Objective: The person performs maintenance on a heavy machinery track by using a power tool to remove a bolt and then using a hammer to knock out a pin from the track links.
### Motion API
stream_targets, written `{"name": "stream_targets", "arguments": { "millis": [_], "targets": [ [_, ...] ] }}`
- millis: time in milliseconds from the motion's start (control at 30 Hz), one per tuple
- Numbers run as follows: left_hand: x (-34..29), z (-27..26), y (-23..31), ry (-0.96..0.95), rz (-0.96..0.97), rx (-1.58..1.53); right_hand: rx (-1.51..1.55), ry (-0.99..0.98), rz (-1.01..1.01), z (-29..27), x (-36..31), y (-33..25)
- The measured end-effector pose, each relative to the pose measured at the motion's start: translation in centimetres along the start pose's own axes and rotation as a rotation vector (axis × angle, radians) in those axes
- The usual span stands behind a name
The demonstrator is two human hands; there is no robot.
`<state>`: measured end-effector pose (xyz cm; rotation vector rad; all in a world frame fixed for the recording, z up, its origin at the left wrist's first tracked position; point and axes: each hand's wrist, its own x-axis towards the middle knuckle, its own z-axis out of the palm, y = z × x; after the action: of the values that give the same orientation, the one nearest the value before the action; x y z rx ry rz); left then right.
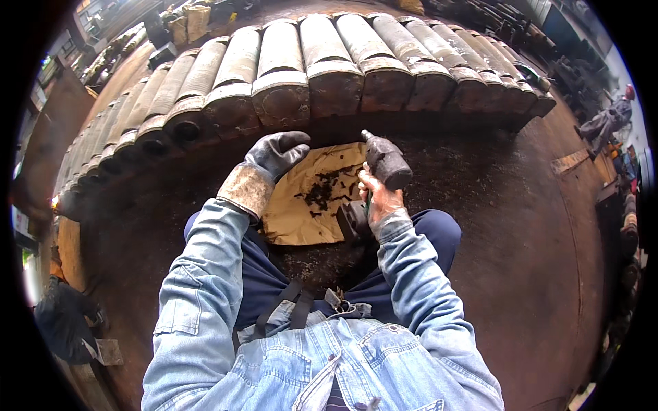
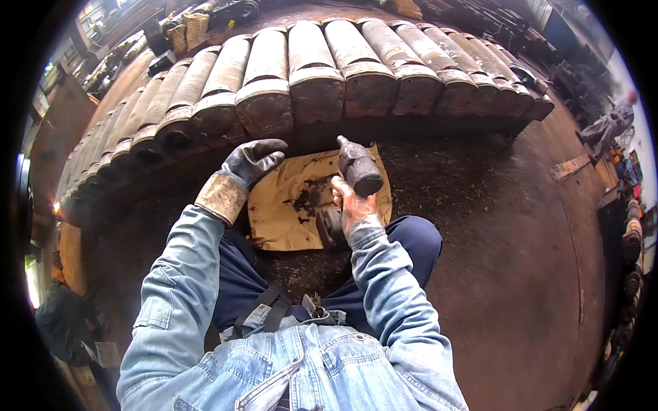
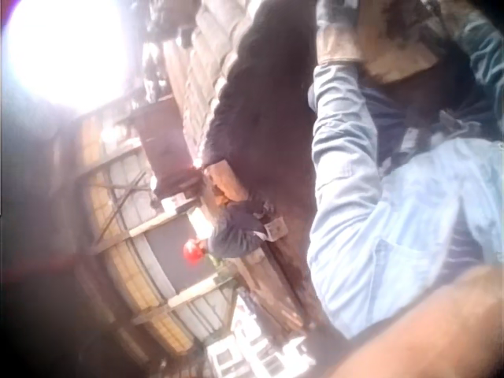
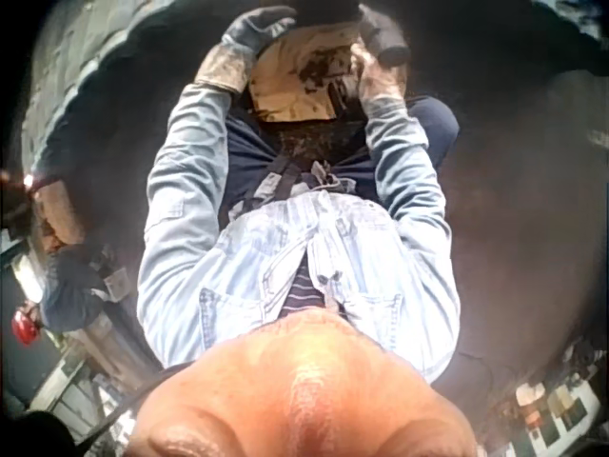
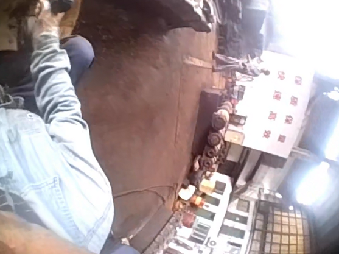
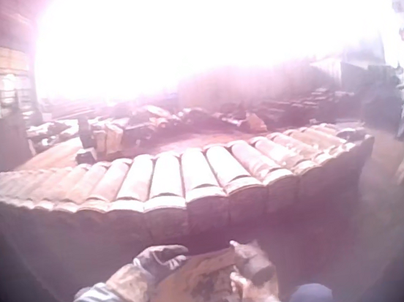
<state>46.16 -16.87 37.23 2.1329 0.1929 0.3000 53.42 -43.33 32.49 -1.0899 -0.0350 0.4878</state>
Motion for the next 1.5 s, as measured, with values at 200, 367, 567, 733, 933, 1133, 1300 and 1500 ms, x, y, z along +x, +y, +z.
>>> {"name": "stream_targets", "arguments": {
  "millis": [200,367,567,733,933,1133,1300,1500],
  "targets": [
    [-1.1,0.2,-7.8,0.055,-0.158,-0.332,-0.153,0.029,0.060,0.9,2.0,-4.3],
    [0.4,-0.3,-5.7,0.042,-0.174,-0.280,-0.177,0.018,0.009,2.9,4.7,-6.7],
    [3.6,0.5,-6.2,0.041,-0.233,-0.365,-0.165,-0.070,-0.024,2.9,10.2,-6.0],
    [3.0,1.6,-4.5,0.000,-0.287,-0.358,-0.091,-0.107,-0.054,1.9,13.9,-3.6],
    [5.0,2.7,-4.1,-0.116,-0.227,-0.124,0.065,-0.058,-0.011,2.4,16.3,-2.7],
    [7.3,3.7,-3.1,-0.092,-0.133,-0.141,0.157,-0.045,0.066,2.5,18.3,-2.2],
    [7.6,3.1,-2.3,-0.038,-0.069,-0.098,0.213,-0.068,0.146,3.1,19.4,-1.5],
    [7.2,2.2,-0.5,0.006,-0.047,-0.049,0.187,-0.081,0.166,2.4,21.4,1.4]
  ]
}}
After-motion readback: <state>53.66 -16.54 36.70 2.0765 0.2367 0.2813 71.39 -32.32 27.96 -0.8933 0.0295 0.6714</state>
